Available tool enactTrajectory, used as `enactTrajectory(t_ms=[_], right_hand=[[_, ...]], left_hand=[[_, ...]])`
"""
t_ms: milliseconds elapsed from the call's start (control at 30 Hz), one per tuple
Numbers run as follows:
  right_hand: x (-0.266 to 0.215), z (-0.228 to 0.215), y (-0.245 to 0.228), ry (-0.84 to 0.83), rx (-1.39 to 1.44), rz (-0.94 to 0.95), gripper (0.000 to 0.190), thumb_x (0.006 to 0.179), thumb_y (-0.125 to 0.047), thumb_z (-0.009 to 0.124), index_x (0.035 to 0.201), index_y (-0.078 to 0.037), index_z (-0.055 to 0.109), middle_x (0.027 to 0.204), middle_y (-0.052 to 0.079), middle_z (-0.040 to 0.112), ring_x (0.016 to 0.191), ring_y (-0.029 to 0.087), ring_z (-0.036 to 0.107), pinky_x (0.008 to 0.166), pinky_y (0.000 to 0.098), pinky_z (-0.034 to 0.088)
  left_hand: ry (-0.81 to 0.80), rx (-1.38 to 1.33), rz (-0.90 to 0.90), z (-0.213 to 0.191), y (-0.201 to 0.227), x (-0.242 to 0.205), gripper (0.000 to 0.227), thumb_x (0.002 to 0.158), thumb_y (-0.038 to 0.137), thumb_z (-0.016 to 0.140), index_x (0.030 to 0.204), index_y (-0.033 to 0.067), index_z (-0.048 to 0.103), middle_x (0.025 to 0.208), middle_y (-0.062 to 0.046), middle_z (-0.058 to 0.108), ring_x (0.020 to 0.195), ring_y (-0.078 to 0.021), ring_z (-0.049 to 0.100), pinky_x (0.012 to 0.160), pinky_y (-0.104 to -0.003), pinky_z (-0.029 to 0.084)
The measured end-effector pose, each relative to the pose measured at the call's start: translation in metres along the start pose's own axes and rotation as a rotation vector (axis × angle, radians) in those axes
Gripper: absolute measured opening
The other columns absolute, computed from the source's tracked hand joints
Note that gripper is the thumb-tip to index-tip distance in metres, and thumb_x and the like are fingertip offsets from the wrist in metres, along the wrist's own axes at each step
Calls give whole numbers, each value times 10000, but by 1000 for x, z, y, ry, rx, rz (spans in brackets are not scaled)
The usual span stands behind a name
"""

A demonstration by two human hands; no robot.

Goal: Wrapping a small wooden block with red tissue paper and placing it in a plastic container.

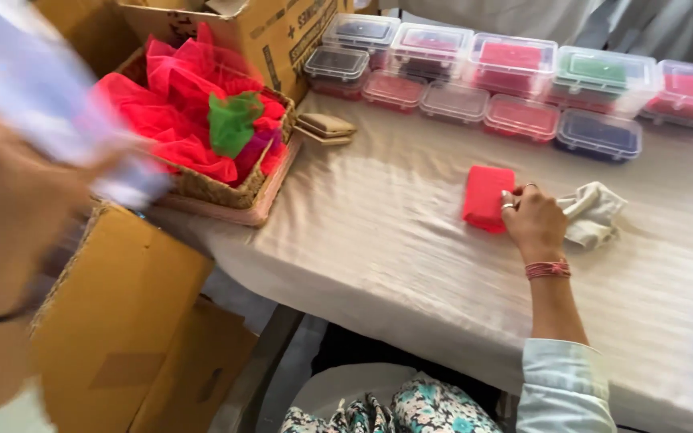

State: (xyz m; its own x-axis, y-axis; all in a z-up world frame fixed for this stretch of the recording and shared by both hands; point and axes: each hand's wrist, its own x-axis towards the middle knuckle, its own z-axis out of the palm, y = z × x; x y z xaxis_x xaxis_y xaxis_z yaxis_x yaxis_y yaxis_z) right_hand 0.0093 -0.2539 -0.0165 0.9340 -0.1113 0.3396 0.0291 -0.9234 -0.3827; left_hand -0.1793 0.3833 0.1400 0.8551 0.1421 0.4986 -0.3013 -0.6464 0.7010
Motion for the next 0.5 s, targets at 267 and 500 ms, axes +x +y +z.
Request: enactTrajectory(t_ms=[267, 500], right_hand=[[-4, -20, -18, 84, 704, -104, 612, 999, -596, 488, 1294, -80, 636, 1088, 113, 715, 836, 257, 714, 700, 370, 573], [-9, -55, -40, -417, 1403, 75, 782, 934, -485, 626, 1511, -20, 379, 1200, 183, 625, 821, 225, 745, 640, 344, 631]], left_hand=[[-394, -787, 322, 305, 149, 50, 1180, 800, 157, 910, 1645, 68, 91, 1594, -146, 372, 1505, -272, 392, 1263, -445, 398], [-636, -1507, -6, 432, 131, 73, 928, 854, 195, 680, 1651, 23, 235, 1681, -181, 329, 1532, -327, 362, 1236, -456, 358]])
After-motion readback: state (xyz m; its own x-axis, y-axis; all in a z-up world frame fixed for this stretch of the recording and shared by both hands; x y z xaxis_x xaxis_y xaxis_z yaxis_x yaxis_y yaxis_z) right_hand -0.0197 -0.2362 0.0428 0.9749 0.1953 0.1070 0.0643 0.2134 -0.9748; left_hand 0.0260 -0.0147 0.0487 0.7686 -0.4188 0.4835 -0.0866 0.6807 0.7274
